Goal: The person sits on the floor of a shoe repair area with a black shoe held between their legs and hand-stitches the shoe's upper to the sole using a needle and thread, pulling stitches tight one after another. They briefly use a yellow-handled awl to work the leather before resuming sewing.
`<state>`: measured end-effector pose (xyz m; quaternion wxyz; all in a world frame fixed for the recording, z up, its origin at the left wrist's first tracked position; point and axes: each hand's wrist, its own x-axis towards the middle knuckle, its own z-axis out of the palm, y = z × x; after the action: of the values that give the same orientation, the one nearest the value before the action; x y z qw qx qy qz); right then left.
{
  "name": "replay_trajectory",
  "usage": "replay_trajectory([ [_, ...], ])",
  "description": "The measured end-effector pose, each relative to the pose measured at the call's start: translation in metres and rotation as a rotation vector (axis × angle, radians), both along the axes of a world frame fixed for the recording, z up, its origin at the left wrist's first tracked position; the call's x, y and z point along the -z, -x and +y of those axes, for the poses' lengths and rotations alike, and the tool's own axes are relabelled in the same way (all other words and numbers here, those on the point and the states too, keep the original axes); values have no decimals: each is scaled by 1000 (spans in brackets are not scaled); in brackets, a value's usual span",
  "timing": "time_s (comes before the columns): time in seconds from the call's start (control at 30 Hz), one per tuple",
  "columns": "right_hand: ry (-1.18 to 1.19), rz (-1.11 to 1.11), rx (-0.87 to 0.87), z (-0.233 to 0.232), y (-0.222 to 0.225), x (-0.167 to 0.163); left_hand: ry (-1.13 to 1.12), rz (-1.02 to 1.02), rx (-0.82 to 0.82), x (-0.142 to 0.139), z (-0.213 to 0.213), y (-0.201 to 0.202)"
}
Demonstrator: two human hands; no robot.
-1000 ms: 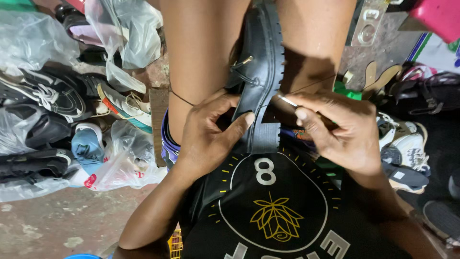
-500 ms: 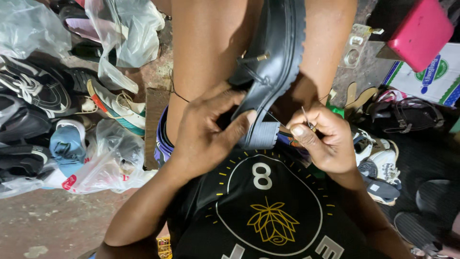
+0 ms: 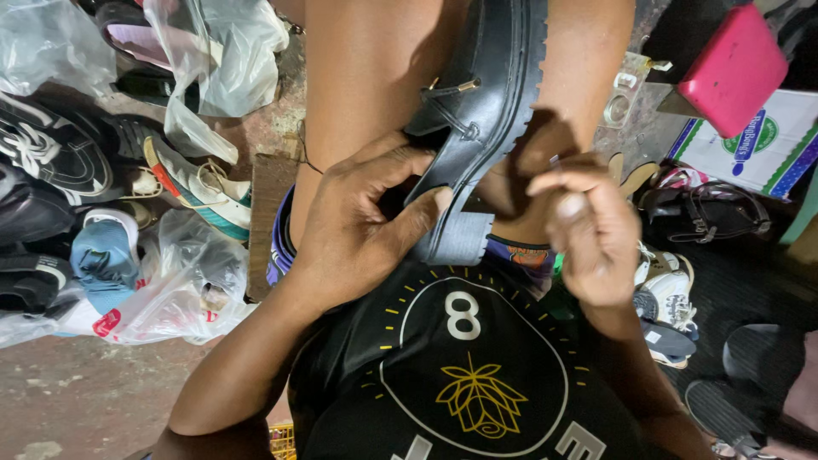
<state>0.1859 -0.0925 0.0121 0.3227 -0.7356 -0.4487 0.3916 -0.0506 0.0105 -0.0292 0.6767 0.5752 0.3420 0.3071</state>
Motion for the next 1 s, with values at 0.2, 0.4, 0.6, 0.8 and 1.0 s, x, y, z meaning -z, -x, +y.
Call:
replay_trajectory([
  [0.2, -103, -336, -268, 9, 3, -25, -52, 4, -5, 1, -4, -5],
  [0.4, -73, -345, -387, 16, 12, -27, -106, 58, -18, 0, -10, -12],
  [0.6, 14, -422, -407, 25, 13, -35, -132, 124, 10, 0, -16, -19],
  [0.8, 79, -588, -533, 23, 8, -40, -172, 205, 35, 6, -29, -32],
  [1.0, 101, -698, -623, 15, 3, -32, -224, 301, 24, 14, -39, -42],
])
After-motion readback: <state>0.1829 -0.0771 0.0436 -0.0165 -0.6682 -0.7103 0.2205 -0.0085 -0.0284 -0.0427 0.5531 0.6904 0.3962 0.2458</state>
